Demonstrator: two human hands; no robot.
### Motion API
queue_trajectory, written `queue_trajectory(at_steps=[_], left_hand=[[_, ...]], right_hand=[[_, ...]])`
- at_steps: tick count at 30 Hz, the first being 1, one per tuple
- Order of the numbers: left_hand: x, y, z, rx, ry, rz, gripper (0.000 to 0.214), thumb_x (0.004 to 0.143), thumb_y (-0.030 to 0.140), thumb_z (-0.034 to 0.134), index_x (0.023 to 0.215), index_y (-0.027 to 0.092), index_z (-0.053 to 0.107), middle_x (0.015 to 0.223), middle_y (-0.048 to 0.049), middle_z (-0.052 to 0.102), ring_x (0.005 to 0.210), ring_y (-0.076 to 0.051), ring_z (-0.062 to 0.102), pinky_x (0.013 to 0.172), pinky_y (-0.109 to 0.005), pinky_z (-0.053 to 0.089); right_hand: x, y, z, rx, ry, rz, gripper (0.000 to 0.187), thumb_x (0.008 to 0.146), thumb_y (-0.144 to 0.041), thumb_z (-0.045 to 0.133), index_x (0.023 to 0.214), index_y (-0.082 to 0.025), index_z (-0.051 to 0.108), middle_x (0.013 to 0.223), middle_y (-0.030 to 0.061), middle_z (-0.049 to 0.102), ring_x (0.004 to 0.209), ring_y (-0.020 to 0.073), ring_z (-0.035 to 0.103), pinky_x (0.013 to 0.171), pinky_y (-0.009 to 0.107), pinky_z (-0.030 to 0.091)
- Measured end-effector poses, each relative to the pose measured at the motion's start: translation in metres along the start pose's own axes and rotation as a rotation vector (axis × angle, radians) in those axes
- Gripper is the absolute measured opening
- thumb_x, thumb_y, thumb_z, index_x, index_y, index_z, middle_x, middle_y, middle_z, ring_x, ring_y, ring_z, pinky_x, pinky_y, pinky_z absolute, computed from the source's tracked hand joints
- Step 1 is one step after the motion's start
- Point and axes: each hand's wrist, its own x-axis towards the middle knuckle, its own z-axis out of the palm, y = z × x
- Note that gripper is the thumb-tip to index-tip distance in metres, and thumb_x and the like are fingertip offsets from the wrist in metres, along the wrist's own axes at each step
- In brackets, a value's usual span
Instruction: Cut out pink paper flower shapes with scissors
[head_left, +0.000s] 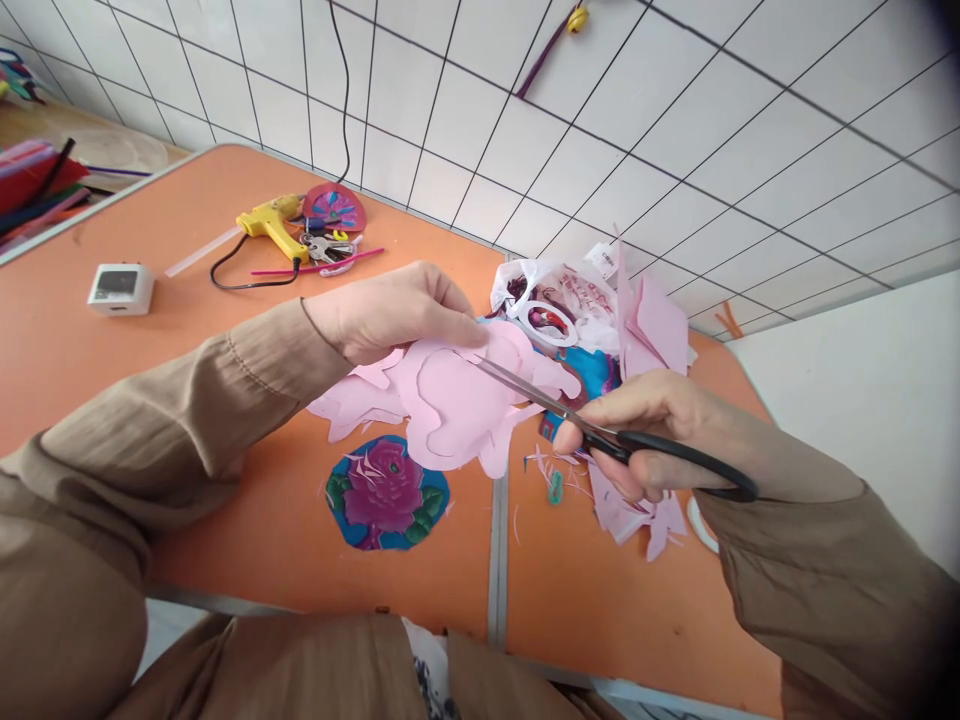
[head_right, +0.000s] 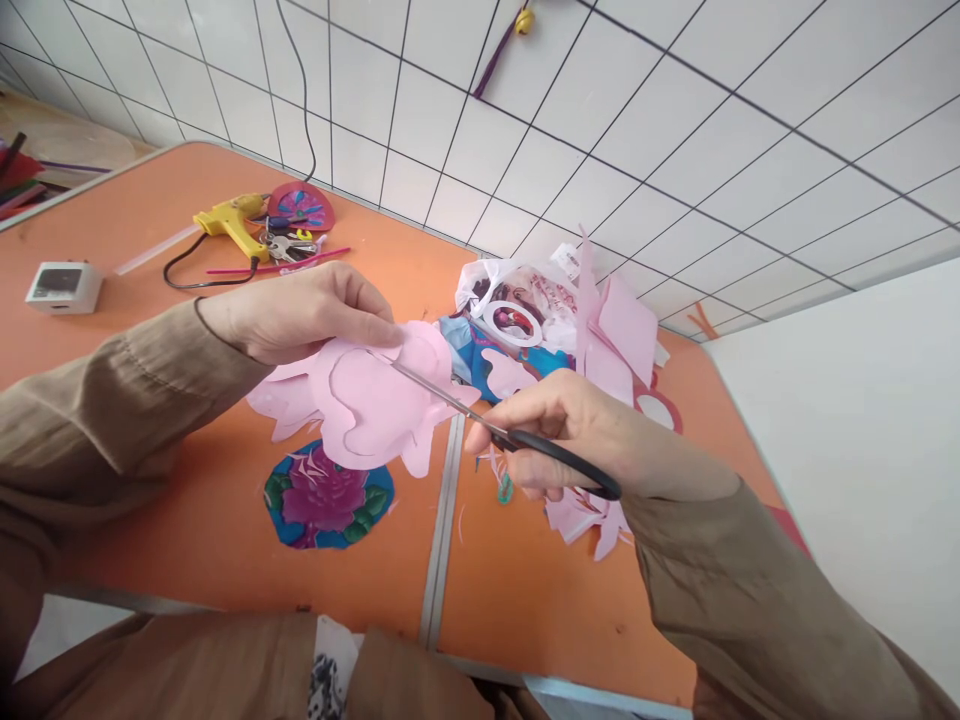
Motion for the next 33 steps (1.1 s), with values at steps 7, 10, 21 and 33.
queue_trajectory(at_steps=[7,10,21,33], left_hand=[[0.0,-0.002,-0.001,-0.019,-0.04,-0.001,0.034,0.085,0.005,0.059,0.052,0.01,0.059,0.042,0.0026,0.047,0.038,-0.003,0.04,0.04,-0.019,0.023],[0.0,-0.001,0.0,-0.007,-0.027,-0.009,0.035,0.086,0.005,0.059,0.051,0.01,0.058,0.043,0.0025,0.048,0.038,-0.003,0.041,0.041,-0.019,0.023],[-0.001,0.001,0.0,0.008,-0.021,-0.034,0.037,0.087,0.006,0.058,0.05,0.011,0.056,0.044,0.0023,0.048,0.038,-0.002,0.04,0.039,-0.018,0.024],[-0.001,0.0,0.001,-0.011,-0.009,-0.046,0.032,0.082,0.007,0.065,0.05,0.01,0.061,0.044,0.0015,0.049,0.038,-0.003,0.041,0.039,-0.018,0.024]], right_hand=[[0.003,-0.008,0.002,-0.001,-0.034,0.011,0.049,0.069,-0.055,0.078,0.097,-0.015,0.074,0.049,-0.0028,0.055,0.039,0.0095,0.051,0.042,0.021,0.049],[0.001,-0.009,0.002,-0.008,-0.024,0.025,0.045,0.071,-0.053,0.077,0.097,-0.015,0.074,0.048,-0.003,0.054,0.04,0.0104,0.054,0.041,0.02,0.049],[0.005,-0.013,0.007,-0.013,0.046,0.094,0.028,0.067,-0.034,0.077,0.09,-0.017,0.075,0.064,0.0003,0.064,0.039,0.0074,0.053,0.039,0.018,0.05],[0.002,-0.018,0.009,-0.082,0.094,0.188,0.027,0.064,-0.027,0.072,0.088,-0.016,0.075,0.058,0.0004,0.062,0.039,0.0096,0.053,0.038,0.02,0.047]])
